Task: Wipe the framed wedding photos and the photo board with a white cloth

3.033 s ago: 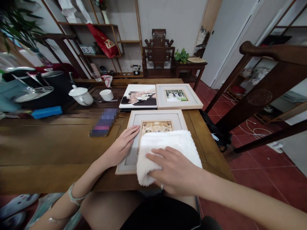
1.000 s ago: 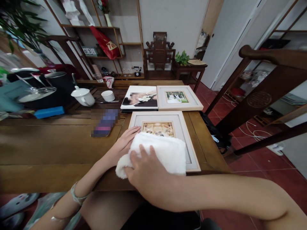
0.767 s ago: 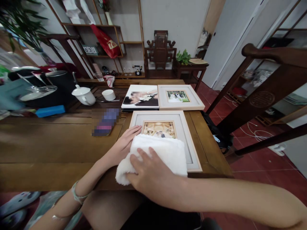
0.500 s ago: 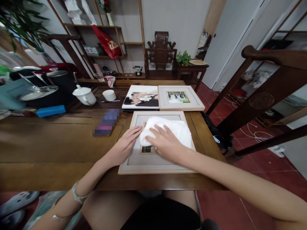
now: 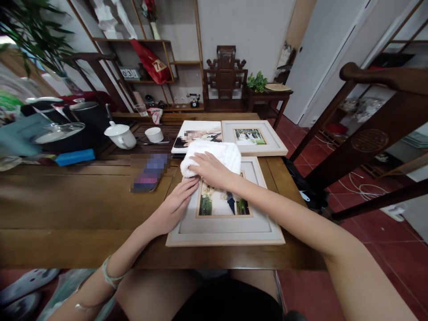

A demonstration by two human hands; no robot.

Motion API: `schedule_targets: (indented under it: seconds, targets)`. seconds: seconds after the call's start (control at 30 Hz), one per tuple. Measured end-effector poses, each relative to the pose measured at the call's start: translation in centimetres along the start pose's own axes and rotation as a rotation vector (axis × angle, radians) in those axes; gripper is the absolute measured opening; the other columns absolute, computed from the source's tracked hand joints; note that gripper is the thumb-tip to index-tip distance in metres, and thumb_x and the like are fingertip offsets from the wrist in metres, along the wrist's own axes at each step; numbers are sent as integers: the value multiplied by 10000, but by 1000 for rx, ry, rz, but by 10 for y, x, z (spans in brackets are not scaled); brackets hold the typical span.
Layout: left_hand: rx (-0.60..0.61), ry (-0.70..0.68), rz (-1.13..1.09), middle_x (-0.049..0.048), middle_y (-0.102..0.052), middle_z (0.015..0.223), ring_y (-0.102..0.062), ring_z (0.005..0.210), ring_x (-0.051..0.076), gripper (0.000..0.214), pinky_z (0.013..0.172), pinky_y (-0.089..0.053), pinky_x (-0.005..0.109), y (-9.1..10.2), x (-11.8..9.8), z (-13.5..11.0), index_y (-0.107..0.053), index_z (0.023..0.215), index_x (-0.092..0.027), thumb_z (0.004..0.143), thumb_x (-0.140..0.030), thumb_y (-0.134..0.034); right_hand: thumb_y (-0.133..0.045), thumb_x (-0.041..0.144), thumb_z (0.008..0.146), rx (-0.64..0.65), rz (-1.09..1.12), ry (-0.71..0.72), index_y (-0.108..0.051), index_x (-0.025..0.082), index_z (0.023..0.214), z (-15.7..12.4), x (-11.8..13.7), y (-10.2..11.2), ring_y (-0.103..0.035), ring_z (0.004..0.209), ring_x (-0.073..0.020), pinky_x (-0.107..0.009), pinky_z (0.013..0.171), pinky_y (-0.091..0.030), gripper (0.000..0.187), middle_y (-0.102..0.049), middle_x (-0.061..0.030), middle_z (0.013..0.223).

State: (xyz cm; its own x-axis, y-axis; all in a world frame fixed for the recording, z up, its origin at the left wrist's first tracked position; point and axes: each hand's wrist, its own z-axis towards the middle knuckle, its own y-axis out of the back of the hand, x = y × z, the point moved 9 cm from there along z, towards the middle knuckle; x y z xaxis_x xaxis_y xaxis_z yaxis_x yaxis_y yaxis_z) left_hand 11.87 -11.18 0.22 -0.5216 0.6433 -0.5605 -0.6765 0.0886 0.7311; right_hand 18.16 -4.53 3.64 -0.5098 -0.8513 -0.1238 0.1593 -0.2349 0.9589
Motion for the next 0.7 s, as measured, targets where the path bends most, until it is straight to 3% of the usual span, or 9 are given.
schedule_targets:
  seconds: [0.17,0.4,0.6,0.7]
  targets:
    - [8,32,26,160,-455,1432,-350,1380,267,447,1155,-295,525,-1,4,-1,-455,1392,-131,973,-162,-305,-471,24,862,49,-14,63,-591,138,1161,-8,4,-3,-368,1334,-286,-458,1031,-336,342,-446,-162,1427]
    - [-5,-4,16,143,-436,1456,-342,1391,245,454,1159,-297,517,0,1,-1,-432,1407,-156,974,-140,-295,-567,54,843,104,-74,14,-641,168,1084,-51,-15,-1,-366,1343,-339,-515,980,-384,276,-439,-155,1442]
    - [-7,-11,7,143,-431,1463,-338,1393,244,458,1165,-290,518,-1,1,-1,-425,1412,-151,971,-135,-303,-491,-81,744,176,-106,-102,-648,171,1069,-94,-44,9,-394,1327,-351,-501,947,-427,440,-442,-157,1440]
    - [-5,1,5,138,-429,1467,-338,1394,245,459,1164,-290,520,-1,1,-1,-426,1414,-155,972,-139,-304,-458,-100,686,197,-107,-136,-650,168,1053,-104,-46,11,-391,1329,-350,-505,945,-428,494,-446,-153,1437]
